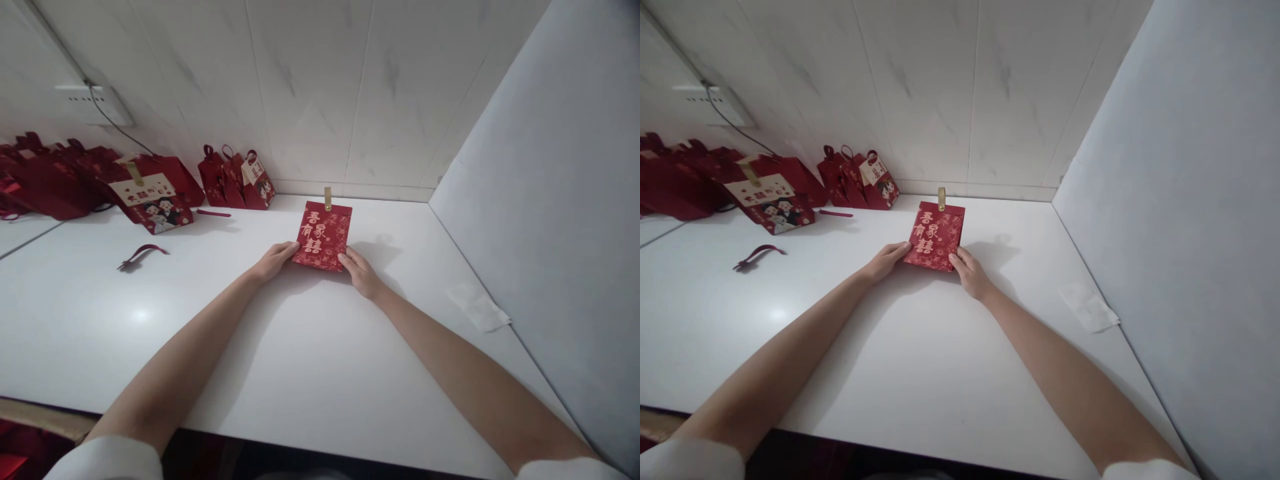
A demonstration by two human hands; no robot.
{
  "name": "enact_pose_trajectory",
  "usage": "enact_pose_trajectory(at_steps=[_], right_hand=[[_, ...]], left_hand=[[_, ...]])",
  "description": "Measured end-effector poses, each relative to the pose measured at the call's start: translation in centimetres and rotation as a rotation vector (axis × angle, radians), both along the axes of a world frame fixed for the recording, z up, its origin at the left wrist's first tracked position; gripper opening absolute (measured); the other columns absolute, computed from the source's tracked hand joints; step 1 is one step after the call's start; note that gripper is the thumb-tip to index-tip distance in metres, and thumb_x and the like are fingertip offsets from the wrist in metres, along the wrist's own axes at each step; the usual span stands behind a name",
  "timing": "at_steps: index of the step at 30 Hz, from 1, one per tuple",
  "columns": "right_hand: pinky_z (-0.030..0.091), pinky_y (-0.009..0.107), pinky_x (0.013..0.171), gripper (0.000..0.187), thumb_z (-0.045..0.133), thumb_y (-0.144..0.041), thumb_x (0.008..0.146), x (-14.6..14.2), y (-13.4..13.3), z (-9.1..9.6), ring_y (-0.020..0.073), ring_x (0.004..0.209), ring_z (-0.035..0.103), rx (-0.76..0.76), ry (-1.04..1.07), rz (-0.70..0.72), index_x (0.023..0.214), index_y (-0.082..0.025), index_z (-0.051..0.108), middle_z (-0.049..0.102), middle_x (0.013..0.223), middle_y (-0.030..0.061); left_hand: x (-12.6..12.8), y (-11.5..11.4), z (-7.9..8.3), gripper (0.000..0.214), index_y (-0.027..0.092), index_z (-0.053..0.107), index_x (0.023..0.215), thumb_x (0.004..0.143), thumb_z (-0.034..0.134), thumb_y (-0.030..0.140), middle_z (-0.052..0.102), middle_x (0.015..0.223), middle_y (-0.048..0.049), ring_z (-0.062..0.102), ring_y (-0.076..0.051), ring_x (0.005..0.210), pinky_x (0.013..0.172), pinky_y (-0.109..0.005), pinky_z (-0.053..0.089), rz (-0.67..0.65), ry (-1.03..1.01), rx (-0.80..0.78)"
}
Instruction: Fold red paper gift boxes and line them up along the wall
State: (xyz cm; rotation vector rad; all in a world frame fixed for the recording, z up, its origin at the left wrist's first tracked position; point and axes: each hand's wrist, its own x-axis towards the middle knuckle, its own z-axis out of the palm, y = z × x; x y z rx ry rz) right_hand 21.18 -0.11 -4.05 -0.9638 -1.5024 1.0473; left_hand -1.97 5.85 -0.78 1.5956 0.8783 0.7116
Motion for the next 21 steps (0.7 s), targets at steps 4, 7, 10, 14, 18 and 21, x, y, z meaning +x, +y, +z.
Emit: enact_pose_trajectory(at_steps=[4, 7, 10, 14, 18, 21], right_hand=[[0.041, 0.039, 0.098, 0.033, 0.042, -0.047, 0.092, 0.1, 0.3, -0.3, 0.0214, 0.105, 0.056, 0.001, 0.000, -0.011, 0.108, -0.022, 0.057, 0.062, 0.112, 0.0041], [0.044, 0.039, 0.093, 0.030, 0.044, -0.049, 0.091, 0.1, 0.4, -0.7, 0.0207, 0.095, 0.057, -0.023, -0.031, -0.072, 0.098, -0.022, 0.055, 0.063, 0.098, 0.0034], [0.047, 0.039, 0.091, 0.035, 0.047, -0.050, 0.089, -0.1, 0.4, -0.9, 0.0209, 0.100, 0.057, -0.025, 0.002, -0.166, 0.110, -0.023, 0.049, 0.060, 0.110, 0.0059], [0.049, 0.041, 0.092, 0.061, 0.048, -0.047, 0.089, -0.6, -0.2, -0.4, 0.0227, 0.114, 0.053, 0.052, -0.030, -0.213, 0.142, -0.032, 0.021, 0.034, 0.145, 0.0098], [0.032, 0.050, 0.108, 0.053, 0.045, -0.043, 0.092, -0.7, -1.1, 0.8, 0.0255, 0.138, 0.027, 0.242, -0.265, -0.376, 0.141, -0.036, 0.027, 0.019, 0.154, 0.0027], [0.023, 0.052, 0.113, 0.047, 0.048, -0.039, 0.091, -0.7, -1.4, 1.3, 0.0240, 0.140, 0.024, 0.394, -0.427, -0.411, 0.137, -0.036, 0.036, 0.026, 0.153, 0.0003]], left_hand=[[-0.1, 0.2, 0.0, 0.049, 0.013, 0.068, 0.092, 0.085, 0.047, 0.057, 0.066, 0.110, -0.0107, 0.058, -0.027, 0.103, 0.095, -0.039, 0.043, -0.006, 0.078, 0.079], [-0.2, 0.2, 0.0, 0.050, 0.012, 0.067, 0.092, 0.086, 0.045, 0.057, 0.066, 0.109, -0.0109, 0.059, -0.026, 0.102, 0.096, -0.039, 0.042, -0.006, 0.094, 0.093], [-0.1, 0.1, -0.2, 0.050, 0.013, 0.067, 0.095, 0.086, 0.044, 0.057, 0.066, 0.107, -0.0105, 0.059, -0.027, 0.102, 0.096, -0.040, 0.042, 0.008, 0.113, 0.101], [0.1, 0.1, -0.7, 0.052, 0.014, 0.064, 0.103, 0.087, 0.043, 0.058, 0.066, 0.107, -0.0097, 0.058, -0.027, 0.103, 0.098, -0.042, 0.041, 0.070, 0.168, 0.167], [0.2, 0.0, -0.8, 0.060, 0.024, 0.035, 0.138, 0.088, 0.045, 0.054, 0.040, 0.144, -0.0095, 0.048, -0.026, 0.122, 0.098, -0.040, 0.044, 0.197, 0.104, 0.312], [0.1, -0.2, -0.3, 0.055, 0.029, 0.028, 0.143, 0.093, 0.036, 0.050, 0.019, 0.155, -0.0037, 0.026, -0.026, 0.139, 0.111, -0.043, 0.030, 0.164, 0.116, 0.499]])
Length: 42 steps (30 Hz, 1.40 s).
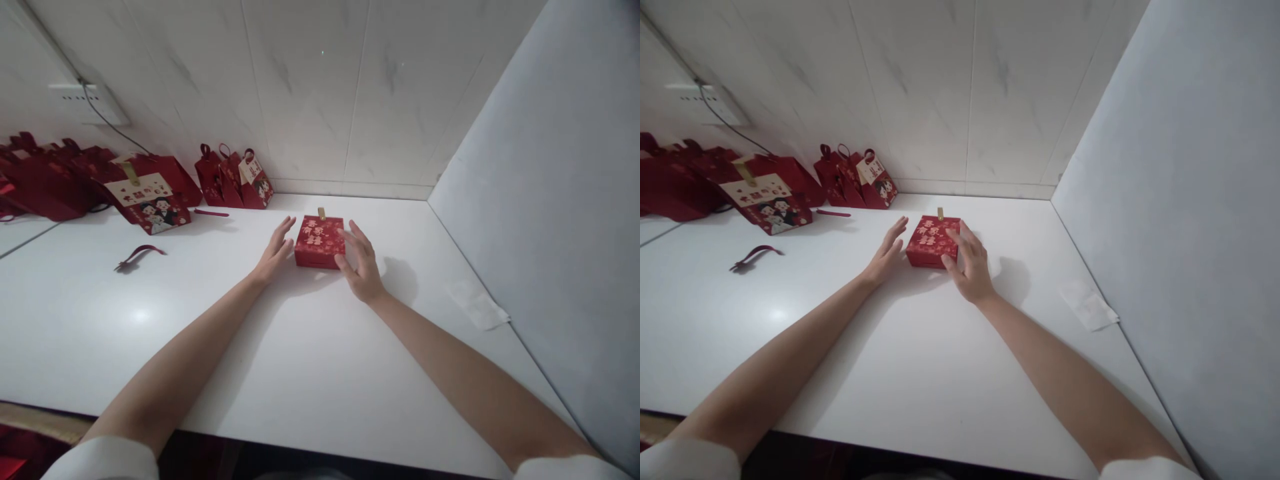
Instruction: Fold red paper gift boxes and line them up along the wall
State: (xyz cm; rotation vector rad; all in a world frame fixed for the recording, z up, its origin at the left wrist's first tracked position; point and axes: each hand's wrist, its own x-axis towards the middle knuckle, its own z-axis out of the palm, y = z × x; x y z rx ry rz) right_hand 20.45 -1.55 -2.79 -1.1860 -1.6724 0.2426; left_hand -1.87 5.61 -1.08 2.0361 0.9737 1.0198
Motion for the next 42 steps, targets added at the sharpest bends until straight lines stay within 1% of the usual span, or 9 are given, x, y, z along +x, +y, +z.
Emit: enact_pose_trajectory(at_steps=[2, 6, 8, 12, 14, 19, 25, 33, 42], right_hand=[[0.023, 0.052, 0.112, 0.052, 0.053, -0.037, 0.088, -0.1, 0.0, -0.1, 0.0246, 0.138, 0.029, 0.031, -0.080, 0.009, 0.138, -0.035, 0.035, 0.032, 0.150, 0.0019], [0.027, 0.053, 0.109, 0.063, 0.061, -0.032, 0.082, -0.2, 0.6, -0.8, 0.0267, 0.131, 0.039, 0.034, -0.139, 0.030, 0.139, -0.031, 0.033, 0.045, 0.142, 0.0055], [0.030, 0.051, 0.108, 0.059, 0.062, -0.029, 0.081, -0.1, 1.0, -1.1, 0.0264, 0.127, 0.043, 0.035, -0.142, 0.039, 0.136, -0.032, 0.039, 0.051, 0.136, 0.0049], [0.034, 0.050, 0.105, 0.039, 0.056, -0.021, 0.085, 0.1, 1.1, -1.1, 0.0254, 0.121, 0.047, 0.015, -0.155, 0.036, 0.122, -0.034, 0.056, 0.057, 0.125, 0.0027], [0.036, 0.050, 0.104, 0.037, 0.053, -0.018, 0.086, 0.1, 1.0, -0.9, 0.0247, 0.119, 0.049, 0.015, -0.143, 0.032, 0.118, -0.035, 0.059, 0.058, 0.122, 0.0024], [0.038, 0.050, 0.103, 0.037, 0.054, -0.017, 0.085, -0.1, 0.7, -0.8, 0.0248, 0.117, 0.049, 0.029, -0.115, 0.036, 0.116, -0.035, 0.061, 0.059, 0.119, 0.0032], [0.038, 0.048, 0.103, 0.033, 0.055, -0.014, 0.083, -0.4, 0.8, -1.0, 0.0233, 0.115, 0.050, 0.036, -0.059, 0.037, 0.111, -0.030, 0.062, 0.061, 0.113, 0.0040], [0.040, 0.048, 0.101, 0.029, 0.055, -0.011, 0.082, -0.7, 0.8, -1.1, 0.0236, 0.113, 0.051, 0.028, 0.004, 0.021, 0.103, -0.030, 0.064, 0.062, 0.108, 0.0034], [0.042, 0.050, 0.099, 0.025, 0.055, -0.014, 0.082, -0.9, 1.0, -1.2, 0.0254, 0.112, 0.050, 0.014, -0.002, -0.009, 0.100, -0.030, 0.065, 0.060, 0.107, 0.0047]], left_hand=[[-0.1, -0.3, 0.4, 0.052, 0.030, 0.035, 0.141, 0.093, 0.036, 0.049, 0.020, 0.155, -0.0018, 0.019, -0.026, 0.141, 0.115, -0.045, 0.021, -0.049, 0.089, 0.075], [0.2, -0.7, 0.6, 0.066, 0.027, 0.040, 0.138, 0.080, 0.061, 0.050, 0.033, 0.149, -0.0063, 0.023, -0.028, 0.140, 0.114, -0.045, 0.023, -0.116, 0.229, 0.177], [0.5, -0.9, 0.4, 0.067, 0.025, 0.042, 0.136, 0.077, 0.066, 0.046, 0.041, 0.144, -0.0089, 0.031, -0.028, 0.136, 0.113, -0.045, 0.026, -0.118, 0.252, 0.248], [0.9, -0.9, 0.0, 0.052, 0.025, 0.052, 0.126, 0.078, 0.066, 0.037, 0.054, 0.129, -0.0086, 0.044, -0.026, 0.123, 0.106, -0.045, 0.035, -0.064, 0.280, 0.363], [1.0, -0.9, -0.1, 0.048, 0.025, 0.057, 0.121, 0.076, 0.068, 0.036, 0.057, 0.122, -0.0081, 0.047, -0.026, 0.117, 0.102, -0.045, 0.038, -0.021, 0.303, 0.396], [1.1, -1.0, -0.3, 0.050, 0.029, 0.059, 0.121, 0.074, 0.071, 0.037, 0.055, 0.120, -0.0068, 0.045, -0.026, 0.114, 0.099, -0.044, 0.041, 0.027, 0.339, 0.405], [1.2, -1.1, -0.5, 0.049, 0.032, 0.059, 0.122, 0.075, 0.071, 0.036, 0.053, 0.119, -0.0054, 0.045, -0.024, 0.112, 0.100, -0.042, 0.042, 0.052, 0.341, 0.395], [1.7, -1.1, -0.7, 0.037, 0.032, 0.065, 0.113, 0.076, 0.070, 0.034, 0.059, 0.112, -0.0042, 0.049, -0.023, 0.106, 0.095, -0.042, 0.044, 0.113, 0.288, 0.396], [2.0, -1.1, -0.7, 0.035, 0.033, 0.067, 0.110, 0.075, 0.071, 0.034, 0.061, 0.109, -0.0034, 0.051, -0.023, 0.104, 0.094, -0.044, 0.045, 0.141, 0.270, 0.398]])
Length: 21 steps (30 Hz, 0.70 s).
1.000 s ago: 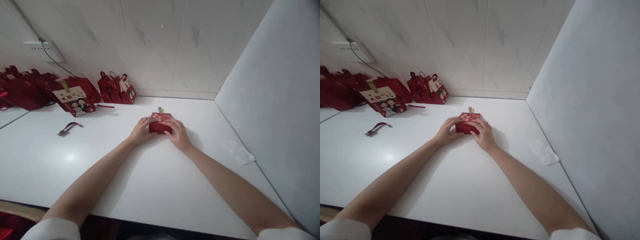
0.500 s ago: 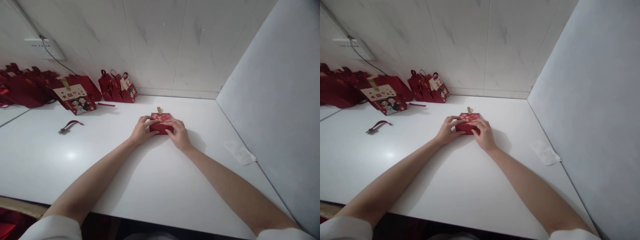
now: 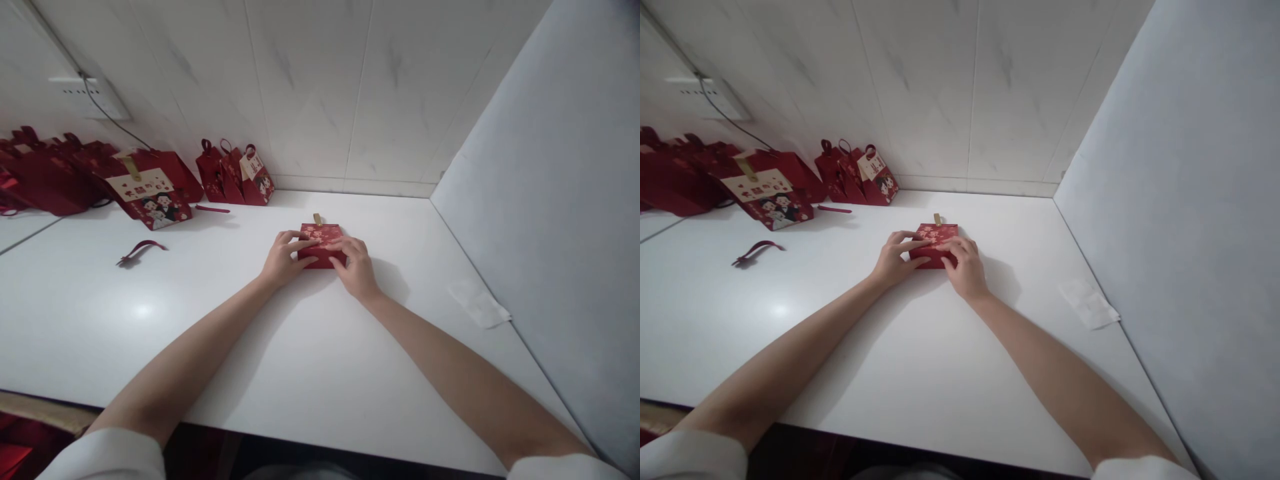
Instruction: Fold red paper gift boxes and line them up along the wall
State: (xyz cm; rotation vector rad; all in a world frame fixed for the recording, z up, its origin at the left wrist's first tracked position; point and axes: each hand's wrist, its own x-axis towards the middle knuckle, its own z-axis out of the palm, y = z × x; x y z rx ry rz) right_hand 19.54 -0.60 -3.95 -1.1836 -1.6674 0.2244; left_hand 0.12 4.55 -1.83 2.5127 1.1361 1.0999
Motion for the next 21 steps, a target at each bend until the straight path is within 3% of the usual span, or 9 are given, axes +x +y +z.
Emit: enact_pose_trajectory(at_steps=[11, 21], right_hand=[[0.043, 0.049, 0.098, 0.016, 0.054, -0.022, 0.086, -0.52, -0.34, 0.28, 0.0256, 0.111, 0.050, 0.011, 0.045, -0.014, 0.095, -0.029, 0.066, 0.061, 0.104, 0.0059], [0.044, 0.046, 0.096, 0.007, 0.061, -0.028, 0.084, -0.28, -0.20, 0.73, 0.0237, 0.105, 0.055, 0.015, 0.122, -0.035, 0.085, -0.027, 0.068, 0.064, 0.097, 0.0052]], left_hand=[[0.43, -0.61, 0.39, 0.029, 0.030, 0.070, 0.104, 0.077, 0.068, 0.039, 0.066, 0.105, -0.0036, 0.054, -0.022, 0.102, 0.090, -0.041, 0.049, 0.029, -0.019, 0.037], [0.62, -0.54, 0.09, 0.029, 0.028, 0.069, 0.107, 0.081, 0.065, 0.036, 0.071, 0.107, -0.0022, 0.059, -0.022, 0.113, 0.102, -0.044, 0.044, -0.140, -0.161, -0.072]])
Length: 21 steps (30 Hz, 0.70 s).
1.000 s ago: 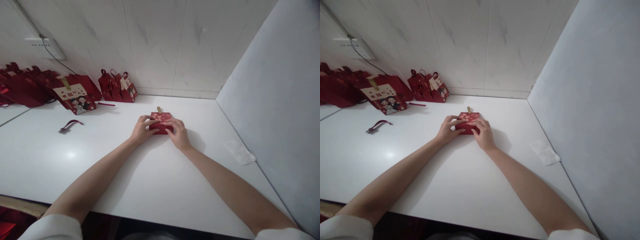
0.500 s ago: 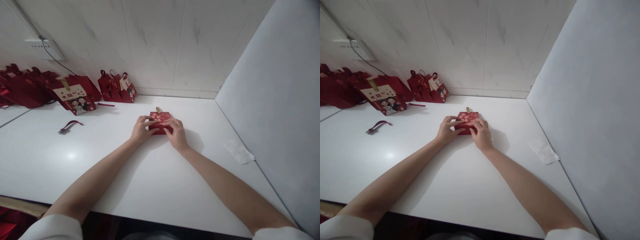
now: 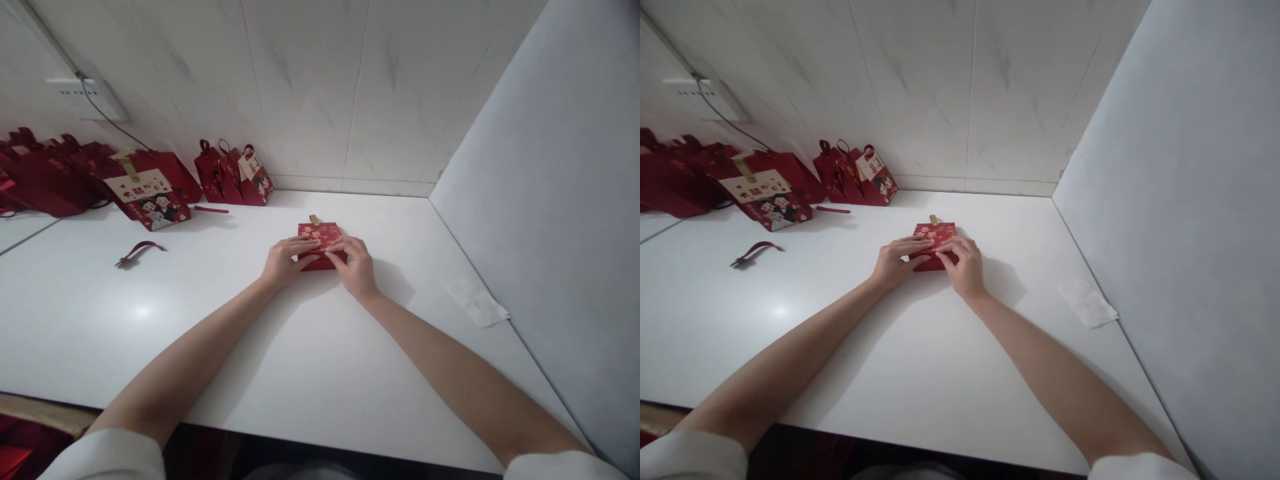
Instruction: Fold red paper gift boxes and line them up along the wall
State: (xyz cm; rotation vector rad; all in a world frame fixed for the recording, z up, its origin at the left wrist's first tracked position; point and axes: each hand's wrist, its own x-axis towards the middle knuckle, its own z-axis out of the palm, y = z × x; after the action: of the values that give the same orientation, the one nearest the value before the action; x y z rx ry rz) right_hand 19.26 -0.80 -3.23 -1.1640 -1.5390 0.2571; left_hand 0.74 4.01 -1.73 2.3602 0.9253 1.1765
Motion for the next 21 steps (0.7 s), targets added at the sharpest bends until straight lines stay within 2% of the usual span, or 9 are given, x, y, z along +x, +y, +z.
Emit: enact_pose_trajectory(at_steps=[10, 14, 17, 21], right_hand=[[0.045, 0.045, 0.092, 0.009, 0.068, -0.029, 0.078, -0.04, 0.46, -0.16, 0.0243, 0.098, 0.054, -0.027, -0.029, 0.006, 0.087, -0.027, 0.068, 0.060, 0.092, 0.0045], [0.046, 0.043, 0.093, 0.007, 0.067, -0.028, 0.079, -0.09, 0.55, 0.01, 0.0232, 0.099, 0.057, -0.028, 0.018, 0.008, 0.085, -0.026, 0.070, 0.061, 0.092, 0.0055], [0.045, 0.042, 0.096, 0.010, 0.062, -0.028, 0.083, -0.03, 0.37, 0.05, 0.0210, 0.102, 0.059, -0.031, 0.057, 0.038, 0.088, -0.025, 0.070, 0.064, 0.100, 0.0055], [0.052, 0.038, 0.087, 0.015, 0.064, -0.031, 0.082, 0.72, 0.30, -0.09, 0.0206, 0.103, 0.061, -0.070, 0.167, 0.066, 0.093, -0.023, 0.069, 0.065, 0.104, 0.0065]], left_hand=[[0.13, -0.31, 0.16, 0.025, 0.027, 0.071, 0.104, 0.083, 0.062, 0.036, 0.071, 0.107, -0.0009, 0.058, -0.022, 0.115, 0.104, -0.042, 0.044, -0.035, -0.050, -0.115], [0.09, -0.11, 0.08, 0.026, 0.026, 0.070, 0.106, 0.085, 0.059, 0.036, 0.071, 0.107, -0.0012, 0.057, -0.021, 0.116, 0.104, -0.039, 0.043, -0.058, -0.052, -0.121], [-0.04, 0.06, 0.10, 0.028, 0.025, 0.069, 0.108, 0.086, 0.057, 0.036, 0.070, 0.110, -0.0021, 0.056, -0.021, 0.117, 0.104, -0.038, 0.043, -0.081, -0.043, -0.125], [-0.32, 0.13, 0.28, 0.030, 0.023, 0.069, 0.110, 0.088, 0.053, 0.035, 0.069, 0.112, -0.0037, 0.056, -0.021, 0.117, 0.104, -0.037, 0.042, -0.101, -0.050, -0.143]])
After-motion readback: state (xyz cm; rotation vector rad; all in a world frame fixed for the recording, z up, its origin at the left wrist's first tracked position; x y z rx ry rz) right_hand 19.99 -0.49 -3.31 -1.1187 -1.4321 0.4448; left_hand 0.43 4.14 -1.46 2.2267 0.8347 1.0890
